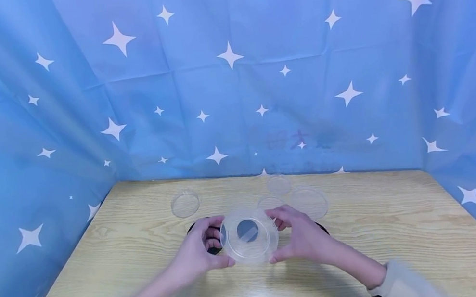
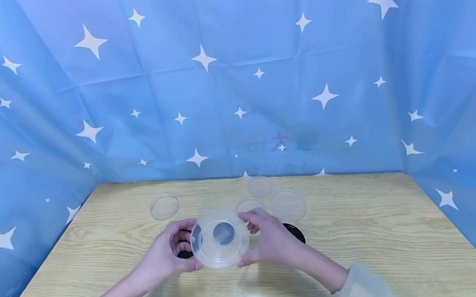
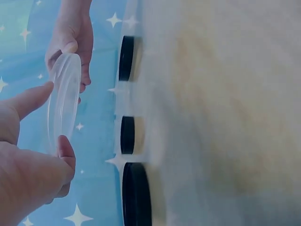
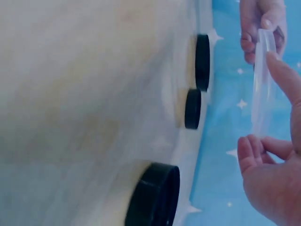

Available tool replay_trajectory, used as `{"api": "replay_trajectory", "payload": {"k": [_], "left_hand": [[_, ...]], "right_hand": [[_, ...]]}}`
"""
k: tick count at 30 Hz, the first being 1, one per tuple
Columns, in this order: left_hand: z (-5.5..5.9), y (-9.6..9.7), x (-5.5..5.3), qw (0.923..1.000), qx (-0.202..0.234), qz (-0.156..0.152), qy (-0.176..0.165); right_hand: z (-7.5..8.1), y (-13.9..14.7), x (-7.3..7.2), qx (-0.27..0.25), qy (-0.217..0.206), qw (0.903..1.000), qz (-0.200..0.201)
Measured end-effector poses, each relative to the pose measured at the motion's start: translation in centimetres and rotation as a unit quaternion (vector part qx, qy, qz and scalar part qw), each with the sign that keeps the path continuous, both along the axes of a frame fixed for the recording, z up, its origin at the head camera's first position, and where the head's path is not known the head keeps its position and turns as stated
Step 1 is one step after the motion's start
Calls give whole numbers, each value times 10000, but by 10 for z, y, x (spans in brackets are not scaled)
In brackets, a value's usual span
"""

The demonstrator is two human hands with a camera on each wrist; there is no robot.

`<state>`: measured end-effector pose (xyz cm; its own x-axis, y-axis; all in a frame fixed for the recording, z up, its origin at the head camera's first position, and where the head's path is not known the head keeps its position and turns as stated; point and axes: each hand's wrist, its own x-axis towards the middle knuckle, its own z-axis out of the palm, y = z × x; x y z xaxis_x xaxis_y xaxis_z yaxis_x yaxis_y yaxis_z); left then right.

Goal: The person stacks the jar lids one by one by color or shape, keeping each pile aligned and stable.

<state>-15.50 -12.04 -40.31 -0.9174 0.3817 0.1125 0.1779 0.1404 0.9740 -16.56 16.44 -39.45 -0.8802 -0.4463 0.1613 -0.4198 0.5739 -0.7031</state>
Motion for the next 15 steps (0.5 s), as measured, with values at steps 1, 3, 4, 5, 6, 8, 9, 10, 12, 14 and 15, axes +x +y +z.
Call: {"api": "replay_trajectory", "payload": {"k": [1,3,4,5,6,8,9,10,12,14,15], "left_hand": [[-1,0,3,10000,-10,2,48],[-4,-1,10,9998,-62,11,167],[-6,-1,13,9997,-103,25,214],[-7,-2,16,9996,-145,48,232],[-9,-2,19,9994,-210,86,245],[-11,-3,25,9990,-352,168,225],[-12,-3,28,9986,-432,216,202],[-12,-3,32,9983,-505,260,163],[-14,-2,37,9973,-648,337,107],[-16,-2,41,9966,-734,374,67],[-18,-2,43,9963,-763,387,53]], "right_hand": [[-1,-1,3,50,21,10000,-36],[-3,-2,10,130,23,9999,-73],[-3,-2,13,172,46,9998,-73],[-4,-3,15,192,48,9998,-62],[-5,-3,17,224,57,9997,-43],[-6,-4,22,244,112,9996,55],[-6,-5,24,250,144,9995,102],[-7,-5,26,249,155,9995,136],[-9,-6,29,265,102,9995,145],[-11,-7,33,289,-8,9995,123],[-12,-7,34,300,-77,9995,107]]}}
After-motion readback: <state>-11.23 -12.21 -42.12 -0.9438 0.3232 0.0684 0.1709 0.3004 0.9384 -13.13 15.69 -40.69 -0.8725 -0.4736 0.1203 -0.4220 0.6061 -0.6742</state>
